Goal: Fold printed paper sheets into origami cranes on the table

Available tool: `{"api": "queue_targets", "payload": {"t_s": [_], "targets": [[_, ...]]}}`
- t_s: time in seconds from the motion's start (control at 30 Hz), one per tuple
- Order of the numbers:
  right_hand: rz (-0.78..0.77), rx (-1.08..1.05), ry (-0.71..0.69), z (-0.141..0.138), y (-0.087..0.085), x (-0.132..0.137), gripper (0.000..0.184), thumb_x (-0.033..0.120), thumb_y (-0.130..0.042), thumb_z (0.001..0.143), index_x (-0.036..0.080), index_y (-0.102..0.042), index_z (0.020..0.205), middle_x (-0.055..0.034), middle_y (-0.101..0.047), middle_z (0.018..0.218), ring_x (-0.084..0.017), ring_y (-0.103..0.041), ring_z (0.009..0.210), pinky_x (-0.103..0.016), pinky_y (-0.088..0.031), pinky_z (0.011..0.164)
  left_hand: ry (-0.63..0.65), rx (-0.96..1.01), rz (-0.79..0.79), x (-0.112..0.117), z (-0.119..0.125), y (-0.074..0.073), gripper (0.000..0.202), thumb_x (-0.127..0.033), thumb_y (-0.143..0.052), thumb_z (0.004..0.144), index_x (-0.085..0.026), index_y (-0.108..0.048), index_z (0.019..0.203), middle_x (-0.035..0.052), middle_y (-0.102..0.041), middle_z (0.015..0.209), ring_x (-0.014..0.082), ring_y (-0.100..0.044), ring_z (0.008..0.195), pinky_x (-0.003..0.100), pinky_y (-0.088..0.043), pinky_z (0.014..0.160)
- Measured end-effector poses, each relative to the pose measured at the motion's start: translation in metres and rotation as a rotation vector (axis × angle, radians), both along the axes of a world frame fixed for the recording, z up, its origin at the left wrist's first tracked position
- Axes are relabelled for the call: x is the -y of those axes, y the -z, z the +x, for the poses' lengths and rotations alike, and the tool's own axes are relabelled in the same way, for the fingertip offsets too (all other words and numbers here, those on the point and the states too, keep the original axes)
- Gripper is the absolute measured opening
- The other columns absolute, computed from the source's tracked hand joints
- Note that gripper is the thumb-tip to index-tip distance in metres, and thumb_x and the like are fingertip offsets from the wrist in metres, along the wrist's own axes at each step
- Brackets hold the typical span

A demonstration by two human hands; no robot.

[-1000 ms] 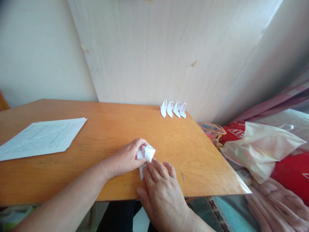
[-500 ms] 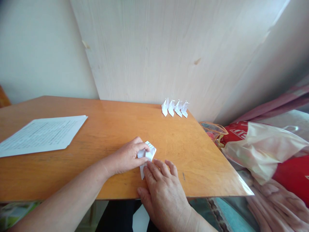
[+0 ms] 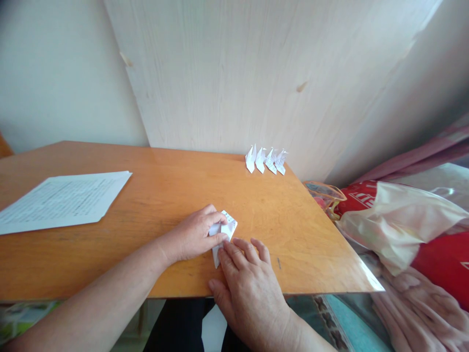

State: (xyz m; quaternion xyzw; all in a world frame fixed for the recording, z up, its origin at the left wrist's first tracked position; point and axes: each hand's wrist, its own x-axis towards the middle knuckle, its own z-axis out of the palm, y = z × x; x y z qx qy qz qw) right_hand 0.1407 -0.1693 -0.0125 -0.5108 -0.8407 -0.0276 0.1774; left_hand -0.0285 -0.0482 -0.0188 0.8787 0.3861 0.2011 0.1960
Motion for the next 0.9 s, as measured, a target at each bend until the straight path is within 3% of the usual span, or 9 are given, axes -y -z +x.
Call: {"api": "queue_targets", "payload": {"t_s": [0.2,0.4,0.63,0.9], "targets": [[0.0,0.006,-0.005,0.0007,0.0,0.0009,0.037,0.037,-0.056,0.095,0.021,-0.064,0.127,-0.0086,-0.066,0.129,-0.031,-0.055,0.117,-0.053,-0.037,0.104,-0.013,0.022,0.019,-0.0028,0.0019,0.0053,0.03,-0.024,-0.062,0.083,-0.022,-0.056,0.113,0.0052,-0.061,0.112,0.0232,-0.061,0.104,0.037,-0.049,0.092],[-0.018,0.002,-0.007,0.0018,0.0014,0.0003,0.037,0.038,-0.055,0.096,0.02,-0.064,0.127,-0.0091,-0.066,0.127,-0.032,-0.055,0.116,-0.055,-0.035,0.105,-0.063,0.025,0.025,-0.0019,0.0039,0.005,0.029,-0.016,-0.057,0.079,-0.022,-0.05,0.107,0.0046,-0.062,0.107,0.0221,-0.063,0.098,0.036,-0.05,0.086],[-0.04,-0.005,0.001,0.0015,0.0009,0.0006,0.038,0.039,-0.056,0.095,0.021,-0.064,0.127,-0.0078,-0.064,0.132,-0.031,-0.054,0.118,-0.055,-0.036,0.106,-0.096,-0.006,0.013,0.002,0.006,0.001,0.028,-0.031,-0.065,0.08,-0.023,-0.047,0.099,0.0039,-0.061,0.103,0.0235,-0.062,0.094,0.037,-0.049,0.084],[-0.041,-0.001,0.003,0.0021,0.0013,0.0005,0.04,0.04,-0.056,0.095,0.022,-0.063,0.129,-0.0077,-0.064,0.132,-0.031,-0.054,0.118,-0.054,-0.037,0.105,-0.083,0.033,0.003,0.0004,0.0057,0.0049,0.033,-0.029,-0.069,0.079,-0.024,-0.048,0.103,0.0031,-0.061,0.104,0.0226,-0.063,0.096,0.037,-0.049,0.086]]}}
